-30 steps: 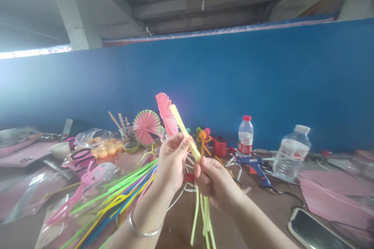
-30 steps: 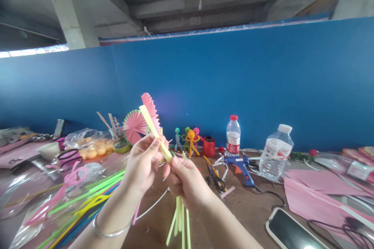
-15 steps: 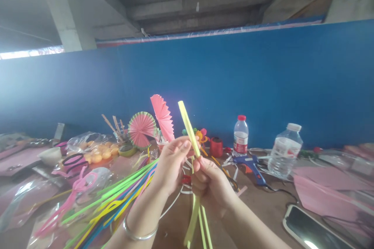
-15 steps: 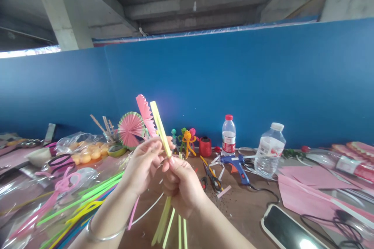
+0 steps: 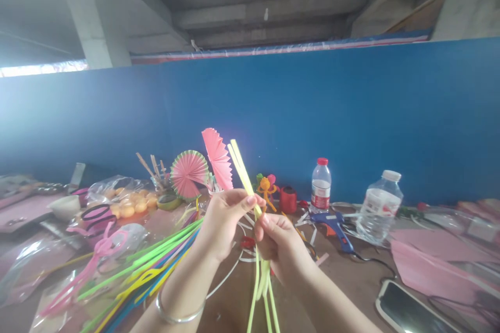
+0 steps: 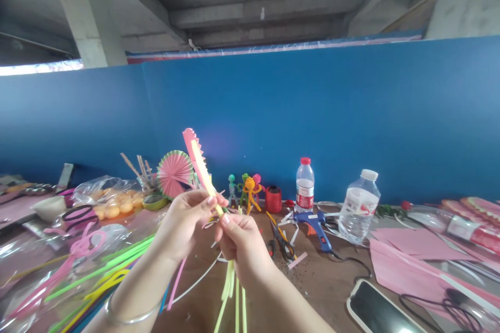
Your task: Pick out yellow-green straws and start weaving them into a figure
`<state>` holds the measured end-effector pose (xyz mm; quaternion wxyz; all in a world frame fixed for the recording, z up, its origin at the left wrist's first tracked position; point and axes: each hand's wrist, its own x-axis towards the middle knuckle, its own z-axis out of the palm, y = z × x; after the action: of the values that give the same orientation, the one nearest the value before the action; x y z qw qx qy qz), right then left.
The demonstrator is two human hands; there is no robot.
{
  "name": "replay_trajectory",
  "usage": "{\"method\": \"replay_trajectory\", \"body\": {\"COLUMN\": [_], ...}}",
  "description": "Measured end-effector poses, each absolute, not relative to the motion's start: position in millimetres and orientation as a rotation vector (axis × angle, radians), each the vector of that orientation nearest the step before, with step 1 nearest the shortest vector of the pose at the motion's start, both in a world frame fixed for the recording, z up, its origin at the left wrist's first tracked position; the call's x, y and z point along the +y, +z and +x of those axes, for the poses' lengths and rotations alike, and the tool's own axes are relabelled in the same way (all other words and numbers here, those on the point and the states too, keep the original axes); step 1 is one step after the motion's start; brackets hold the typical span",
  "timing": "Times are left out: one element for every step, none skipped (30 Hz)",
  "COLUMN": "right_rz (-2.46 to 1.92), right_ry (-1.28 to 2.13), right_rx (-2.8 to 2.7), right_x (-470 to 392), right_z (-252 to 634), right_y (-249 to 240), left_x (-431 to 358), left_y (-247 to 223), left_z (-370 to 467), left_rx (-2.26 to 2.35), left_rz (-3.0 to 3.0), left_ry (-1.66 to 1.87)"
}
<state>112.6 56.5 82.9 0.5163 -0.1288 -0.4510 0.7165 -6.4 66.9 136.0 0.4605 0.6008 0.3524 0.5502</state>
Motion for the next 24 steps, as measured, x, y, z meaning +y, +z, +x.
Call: {"method": "replay_trajectory", "body": {"right_rz": [-0.321,-0.331,-0.344,-0.351,-0.356,-0.356,-0.356,-0.355,-0.36,-0.374,-0.396,-0.423,-0.45,-0.475,-0.5,-0.526,-0.56,-0.613,-0.691,-0.782,-0.887,-0.99,-1.075,-1.175], "right_ry": [1.726,1.735,1.744,1.751,1.756,1.761,1.76,1.758,1.761,1.764,1.764,1.757,1.741,1.712,1.668,1.614,1.553,1.481,1.394,1.294,1.188,1.078,0.985,0.887], "right_rx": [-1.105,-1.126,-1.143,-1.161,-1.177,-1.193,-1.211,-1.226,-1.237,-1.249,-1.263,-1.286,-1.32,-1.366,-1.421,-1.483,-1.557,-1.635,-1.721,-1.808,-1.877,-1.939,-1.986,-2.028], "right_x": [55,54,53,52,50,49,48,48,48,48,48,48,49,50,51,51,51,51,51,50,48,47,45,44], "right_z": [112,111,110,109,109,108,108,108,108,109,109,111,112,115,118,121,126,131,136,142,148,155,163,172], "right_y": [83,84,84,84,84,84,84,84,84,84,84,84,85,87,89,92,95,99,103,108,112,116,120,124], "left_x": [67,67,67,66,65,63,62,60,59,58,57,55,54,53,52,51,49,48,47,47,47,47,48,49], "left_y": [138,139,141,144,146,149,151,154,156,158,159,161,163,165,168,170,173,175,177,178,179,180,180,181], "left_z": [-11,-16,-20,-23,-26,-27,-28,-29,-29,-30,-30,-32,-33,-35,-38,-40,-43,-46,-49,-51,-53,-54,-55,-56], "left_rx": [0.845,0.823,0.8,0.775,0.75,0.721,0.688,0.66,0.637,0.623,0.618,0.619,0.624,0.633,0.64,0.648,0.657,0.665,0.674,0.683,0.692,0.697,0.69,0.664], "left_rz": [1.428,1.384,1.344,1.312,1.281,1.256,1.241,1.243,1.26,1.288,1.317,1.342,1.356,1.362,1.361,1.355,1.345,1.336,1.33,1.337,1.357,1.381,1.406,1.425], "left_ry": [1.383,1.414,1.444,1.477,1.505,1.526,1.54,1.551,1.563,1.574,1.584,1.59,1.595,1.597,1.602,1.613,1.627,1.646,1.663,1.675,1.686,1.692,1.707,1.734]}}
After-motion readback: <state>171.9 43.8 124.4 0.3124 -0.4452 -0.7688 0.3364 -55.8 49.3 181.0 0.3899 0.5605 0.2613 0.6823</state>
